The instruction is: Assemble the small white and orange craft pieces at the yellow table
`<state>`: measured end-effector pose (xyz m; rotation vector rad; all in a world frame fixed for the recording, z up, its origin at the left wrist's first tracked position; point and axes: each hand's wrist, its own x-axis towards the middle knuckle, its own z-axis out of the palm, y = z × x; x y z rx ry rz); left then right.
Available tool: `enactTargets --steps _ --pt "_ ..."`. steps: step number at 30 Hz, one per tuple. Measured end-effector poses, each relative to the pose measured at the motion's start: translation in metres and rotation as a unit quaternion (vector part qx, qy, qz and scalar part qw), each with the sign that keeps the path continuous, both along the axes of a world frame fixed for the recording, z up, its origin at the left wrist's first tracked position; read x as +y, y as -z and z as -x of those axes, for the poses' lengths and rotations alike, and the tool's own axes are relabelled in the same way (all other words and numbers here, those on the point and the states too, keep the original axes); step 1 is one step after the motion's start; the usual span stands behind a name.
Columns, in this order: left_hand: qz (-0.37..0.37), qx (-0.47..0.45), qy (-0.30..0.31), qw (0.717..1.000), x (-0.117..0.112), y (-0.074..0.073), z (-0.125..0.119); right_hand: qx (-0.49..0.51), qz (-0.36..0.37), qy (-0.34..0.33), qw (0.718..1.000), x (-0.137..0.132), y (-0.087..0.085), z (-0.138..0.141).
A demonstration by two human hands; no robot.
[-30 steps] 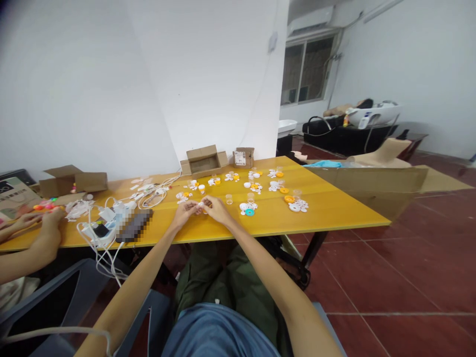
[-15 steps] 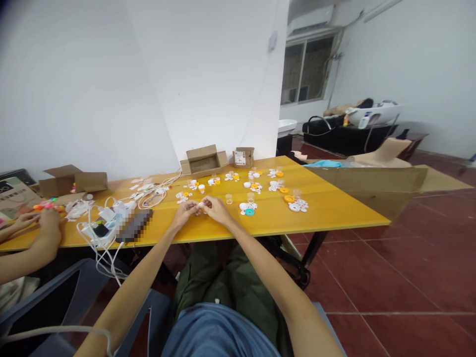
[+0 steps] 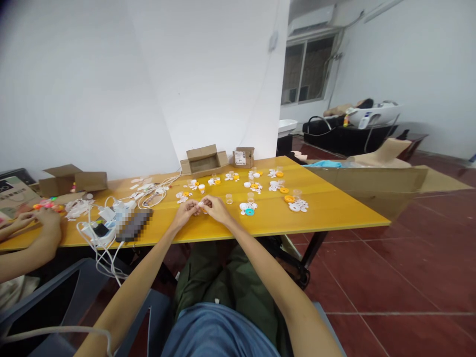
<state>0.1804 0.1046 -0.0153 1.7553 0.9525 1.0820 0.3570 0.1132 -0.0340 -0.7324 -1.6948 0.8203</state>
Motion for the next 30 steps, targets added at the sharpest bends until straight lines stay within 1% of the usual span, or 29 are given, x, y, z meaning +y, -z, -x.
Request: enactTargets --steps 5,9,11,14,17,20,22,24,26,30 --pt "-0.020 -0.005 -0.016 1.000 0.000 0.001 -0.001 0.009 -0.006 0.014 1.000 0.002 0.000 0.000" --pt "-0.067 0.001 -0.073 0.995 0.006 0.005 0.000 0.028 -0.016 0.056 0.998 0.007 0.000 -0.004" --pt "-0.099 0.033 -0.094 0.990 0.011 0.010 0.002 0.031 -0.014 0.064 0.997 0.009 0.001 -0.005" --pt "-0.155 0.097 -0.090 0.979 0.017 0.016 0.005 0.040 -0.010 0.057 0.998 0.010 0.002 -0.005" --pt "-0.187 0.158 -0.082 0.966 0.021 0.021 0.005 0.036 -0.001 0.016 0.999 0.006 0.003 -0.002" --pt "-0.188 0.179 -0.067 0.963 0.023 0.023 0.005 0.004 0.016 -0.043 0.999 0.001 0.002 0.001" --pt "-0.179 0.176 -0.060 0.966 0.023 0.021 0.006 -0.009 0.014 -0.055 0.998 0.000 0.002 0.002" --pt "-0.166 0.163 -0.060 0.971 0.023 0.020 0.008 -0.012 0.003 -0.043 0.999 0.000 0.002 0.002" --pt "-0.152 0.135 -0.069 0.977 0.022 0.018 0.008 -0.009 -0.007 -0.016 1.000 0.003 0.003 0.002" --pt "-0.095 0.039 -0.087 0.991 0.019 0.016 0.007 0.002 -0.017 0.051 0.999 0.007 0.006 0.000"
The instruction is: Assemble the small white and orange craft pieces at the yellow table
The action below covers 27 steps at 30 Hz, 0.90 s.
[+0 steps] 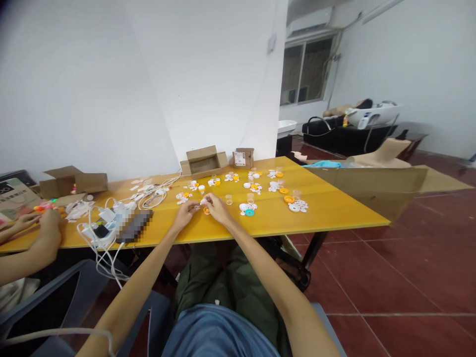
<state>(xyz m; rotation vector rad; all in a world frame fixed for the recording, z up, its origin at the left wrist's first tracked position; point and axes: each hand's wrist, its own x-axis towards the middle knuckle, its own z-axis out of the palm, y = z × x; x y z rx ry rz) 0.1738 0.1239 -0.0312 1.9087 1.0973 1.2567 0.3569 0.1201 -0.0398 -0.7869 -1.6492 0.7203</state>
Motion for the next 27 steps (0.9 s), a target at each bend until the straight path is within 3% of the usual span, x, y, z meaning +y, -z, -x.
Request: enactTargets --steps 4,12,27 --pt "0.051 -0.068 0.015 0.996 -0.005 -0.004 -0.003 -0.016 -0.027 0.010 0.999 -0.001 0.000 -0.001" --pt "0.090 -0.108 0.055 0.989 -0.008 -0.009 -0.004 -0.073 -0.067 -0.003 0.995 -0.004 -0.001 -0.001" --pt "0.114 -0.093 0.084 0.986 -0.013 -0.014 -0.006 -0.039 -0.003 -0.018 0.999 0.003 0.003 -0.002"
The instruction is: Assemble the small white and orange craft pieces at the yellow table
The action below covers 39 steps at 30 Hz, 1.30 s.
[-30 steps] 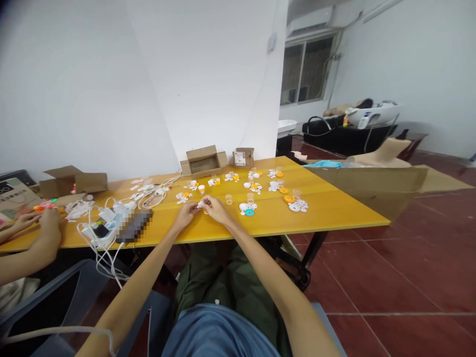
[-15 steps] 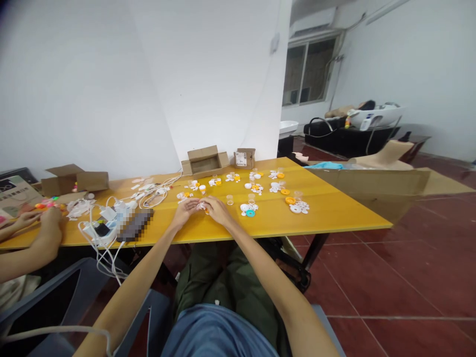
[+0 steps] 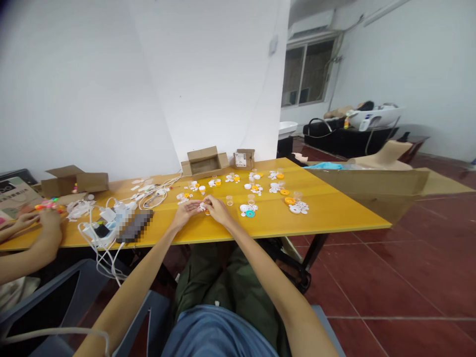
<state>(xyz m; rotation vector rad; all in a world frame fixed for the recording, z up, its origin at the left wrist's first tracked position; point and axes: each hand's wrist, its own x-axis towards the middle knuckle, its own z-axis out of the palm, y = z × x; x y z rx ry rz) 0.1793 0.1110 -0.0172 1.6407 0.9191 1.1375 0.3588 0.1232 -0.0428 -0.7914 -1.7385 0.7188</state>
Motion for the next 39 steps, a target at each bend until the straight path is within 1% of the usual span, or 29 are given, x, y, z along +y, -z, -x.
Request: enactTargets --steps 4,11,21,29,34,39 --pt "0.004 -0.004 0.000 1.000 -0.0018 -0.0013 -0.0011 -0.016 -0.001 -0.004 1.000 -0.0038 -0.0037 -0.0009" --pt "0.007 -0.014 -0.015 1.000 -0.0013 0.0022 -0.0005 -0.031 -0.015 -0.008 0.999 -0.0092 -0.0075 -0.0014" --pt "-0.008 -0.018 -0.035 0.999 0.0001 0.0018 0.0009 -0.019 0.021 -0.042 0.999 -0.0062 -0.0058 0.0009" --pt "-0.009 -0.011 -0.044 0.999 0.0000 0.0009 -0.0006 -0.032 -0.017 -0.048 0.998 -0.0013 -0.0035 -0.0013" --pt "-0.014 -0.008 -0.047 0.999 -0.0020 -0.0003 -0.0012 -0.044 -0.025 -0.041 0.998 -0.0024 -0.0047 -0.0011" --pt "-0.001 -0.021 -0.044 0.999 -0.0042 -0.0025 -0.0020 -0.049 -0.032 -0.039 0.998 -0.0054 -0.0072 -0.0012"
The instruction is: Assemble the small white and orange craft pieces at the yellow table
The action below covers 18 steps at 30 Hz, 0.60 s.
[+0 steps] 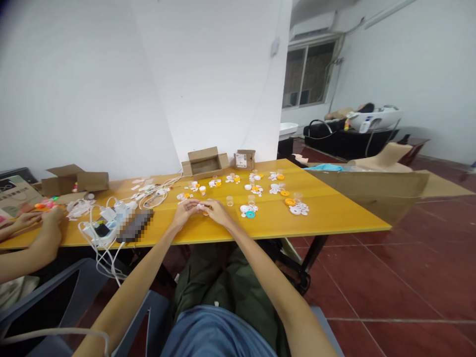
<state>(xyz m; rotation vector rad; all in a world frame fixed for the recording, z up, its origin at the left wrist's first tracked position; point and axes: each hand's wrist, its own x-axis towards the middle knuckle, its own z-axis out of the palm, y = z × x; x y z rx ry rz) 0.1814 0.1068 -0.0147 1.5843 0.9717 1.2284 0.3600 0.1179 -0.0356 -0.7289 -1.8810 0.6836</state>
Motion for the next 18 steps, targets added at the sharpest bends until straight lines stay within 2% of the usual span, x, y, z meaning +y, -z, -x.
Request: enactTargets --steps 7,18 --pt "0.007 -0.003 -0.012 1.000 0.0004 0.0016 -0.0004 0.015 0.021 0.009 1.000 -0.0038 -0.0010 0.0014" --pt "0.021 0.025 0.007 0.999 -0.0047 -0.0016 -0.0034 -0.062 -0.021 0.089 0.994 -0.0075 -0.0009 0.0006"
